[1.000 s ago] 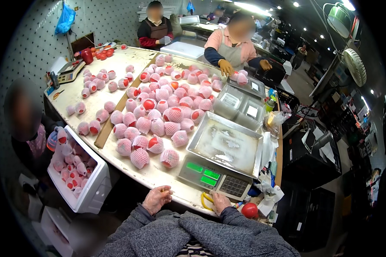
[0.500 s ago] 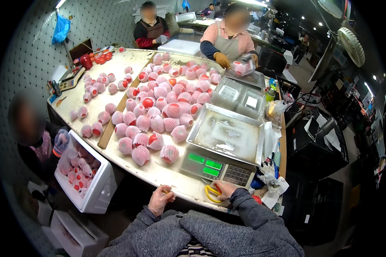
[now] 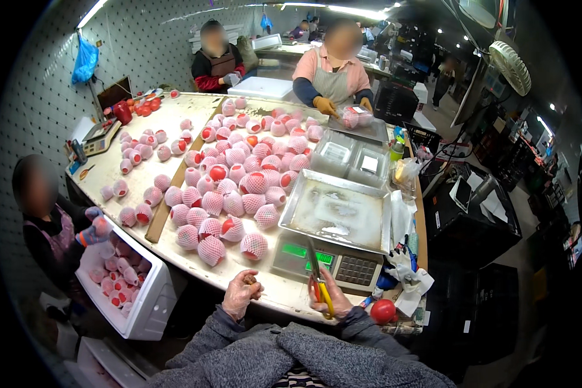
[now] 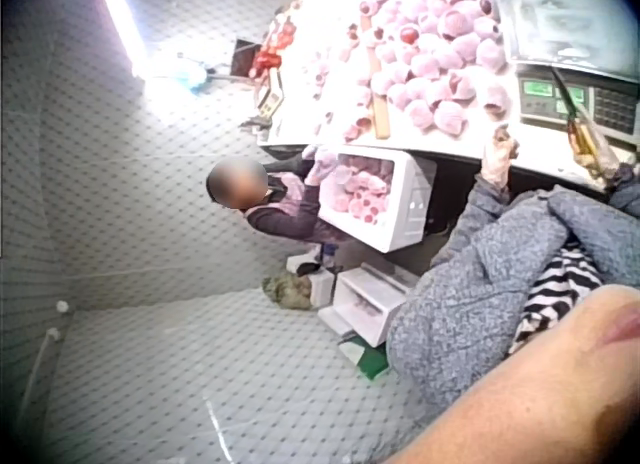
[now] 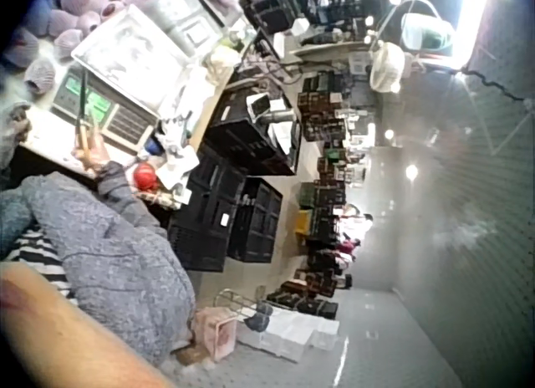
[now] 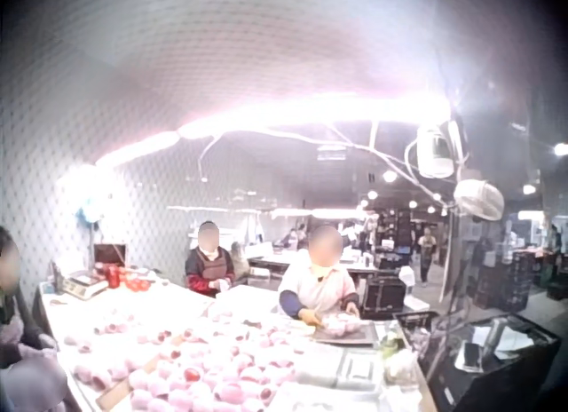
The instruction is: The person uses yellow-handled shears to trim the stems off small round fruits wrapped in white foam netting. They pick up each fruit, cut the stem, and place the trimmed fruit on the table. A coworker packs similar fruits into a white bin in the background.
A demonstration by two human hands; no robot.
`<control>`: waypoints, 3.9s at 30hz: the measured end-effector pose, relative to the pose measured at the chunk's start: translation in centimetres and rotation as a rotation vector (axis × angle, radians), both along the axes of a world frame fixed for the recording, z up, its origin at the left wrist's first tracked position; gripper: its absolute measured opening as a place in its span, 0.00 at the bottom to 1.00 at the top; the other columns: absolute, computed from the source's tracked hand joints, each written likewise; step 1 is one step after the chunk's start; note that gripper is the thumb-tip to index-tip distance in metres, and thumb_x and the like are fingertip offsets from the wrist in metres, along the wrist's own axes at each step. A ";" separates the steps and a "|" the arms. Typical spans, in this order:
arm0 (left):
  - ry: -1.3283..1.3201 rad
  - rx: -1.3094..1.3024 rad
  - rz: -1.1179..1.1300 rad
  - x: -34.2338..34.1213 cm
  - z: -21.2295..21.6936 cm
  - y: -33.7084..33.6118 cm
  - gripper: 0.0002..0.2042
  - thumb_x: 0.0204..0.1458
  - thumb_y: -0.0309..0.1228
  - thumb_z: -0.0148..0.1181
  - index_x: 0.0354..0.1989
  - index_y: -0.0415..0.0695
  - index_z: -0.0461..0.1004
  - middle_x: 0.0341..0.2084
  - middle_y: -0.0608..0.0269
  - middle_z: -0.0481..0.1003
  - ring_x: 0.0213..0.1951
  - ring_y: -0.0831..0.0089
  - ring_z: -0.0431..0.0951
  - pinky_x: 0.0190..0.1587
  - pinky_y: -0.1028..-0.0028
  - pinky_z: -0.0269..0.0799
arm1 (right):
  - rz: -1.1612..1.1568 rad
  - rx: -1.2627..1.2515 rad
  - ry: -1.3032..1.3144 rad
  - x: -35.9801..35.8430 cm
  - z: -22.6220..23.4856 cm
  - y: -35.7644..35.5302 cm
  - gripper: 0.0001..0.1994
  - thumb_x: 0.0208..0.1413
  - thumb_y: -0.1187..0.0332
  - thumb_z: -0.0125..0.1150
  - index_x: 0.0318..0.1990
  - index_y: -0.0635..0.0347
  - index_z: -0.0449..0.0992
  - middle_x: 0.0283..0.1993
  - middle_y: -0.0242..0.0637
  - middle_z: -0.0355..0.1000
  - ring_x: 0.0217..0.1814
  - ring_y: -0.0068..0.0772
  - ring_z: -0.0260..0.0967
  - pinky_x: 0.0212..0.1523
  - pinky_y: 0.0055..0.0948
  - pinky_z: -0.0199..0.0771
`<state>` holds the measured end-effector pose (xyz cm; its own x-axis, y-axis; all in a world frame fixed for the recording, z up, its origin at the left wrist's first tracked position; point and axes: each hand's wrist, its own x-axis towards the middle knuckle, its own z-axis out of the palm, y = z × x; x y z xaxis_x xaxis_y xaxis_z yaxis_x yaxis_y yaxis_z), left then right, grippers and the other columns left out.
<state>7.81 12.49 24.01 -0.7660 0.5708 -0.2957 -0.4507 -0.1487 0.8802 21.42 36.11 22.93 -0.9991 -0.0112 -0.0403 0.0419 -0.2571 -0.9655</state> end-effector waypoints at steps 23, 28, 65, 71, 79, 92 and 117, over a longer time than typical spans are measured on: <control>0.112 0.079 -0.229 -3.3 0.1 2.8 0.25 0.47 0.34 0.63 0.50 0.33 0.64 0.30 0.63 0.70 0.28 0.78 0.70 0.32 0.79 0.68 | -0.494 1.255 0.067 -2.9 -0.2 -5.2 0.30 0.36 0.76 0.60 0.54 0.52 0.68 0.44 0.45 0.68 0.50 0.48 0.64 0.52 0.41 0.63; 0.029 0.045 -0.219 -3.2 0.5 2.3 0.19 0.48 0.23 0.59 0.48 0.33 0.65 0.30 0.63 0.68 0.26 0.78 0.70 0.28 0.81 0.67 | -0.476 1.260 0.022 -1.8 0.4 -5.7 0.27 0.39 0.75 0.62 0.52 0.50 0.70 0.31 0.41 0.68 0.36 0.44 0.68 0.36 0.37 0.68; 0.075 0.022 -0.285 -8.9 2.3 2.7 0.12 0.50 0.28 0.56 0.40 0.35 0.70 0.19 0.74 0.65 0.15 0.89 0.57 0.16 0.88 0.51 | -0.341 1.086 -0.002 -5.8 2.3 -5.8 0.25 0.43 0.73 0.61 0.54 0.55 0.69 0.44 0.46 0.72 0.43 0.41 0.71 0.43 0.33 0.71; 0.057 -0.044 -0.381 -8.1 3.1 1.7 0.13 0.49 0.28 0.57 0.41 0.34 0.69 0.18 0.74 0.62 0.16 0.88 0.56 0.16 0.87 0.50 | -0.309 1.102 0.056 -5.0 2.6 -5.0 0.24 0.43 0.73 0.60 0.52 0.52 0.70 0.36 0.44 0.72 0.38 0.44 0.70 0.38 0.36 0.70; -0.046 -0.007 -0.387 -7.6 1.9 1.0 0.08 0.48 0.26 0.55 0.34 0.35 0.70 0.17 0.74 0.63 0.16 0.87 0.58 0.16 0.87 0.54 | -0.252 1.126 0.037 -3.9 2.1 -5.1 0.23 0.43 0.72 0.61 0.51 0.54 0.71 0.33 0.44 0.71 0.34 0.44 0.70 0.34 0.35 0.70; -0.132 -0.025 -0.435 -7.5 1.2 0.2 0.09 0.50 0.28 0.55 0.36 0.36 0.70 0.16 0.74 0.60 0.14 0.88 0.54 0.14 0.87 0.48 | -0.156 0.956 0.005 -3.0 1.7 -5.4 0.21 0.43 0.75 0.61 0.49 0.60 0.72 0.37 0.49 0.73 0.36 0.45 0.73 0.37 0.33 0.72; -0.204 -0.016 -0.385 -6.8 1.0 -0.4 0.09 0.51 0.27 0.49 0.38 0.35 0.68 0.17 0.74 0.61 0.15 0.88 0.55 0.15 0.87 0.50 | -0.212 1.204 0.003 -3.2 2.2 -7.0 0.25 0.43 0.73 0.62 0.53 0.52 0.70 0.32 0.43 0.69 0.34 0.43 0.70 0.34 0.34 0.70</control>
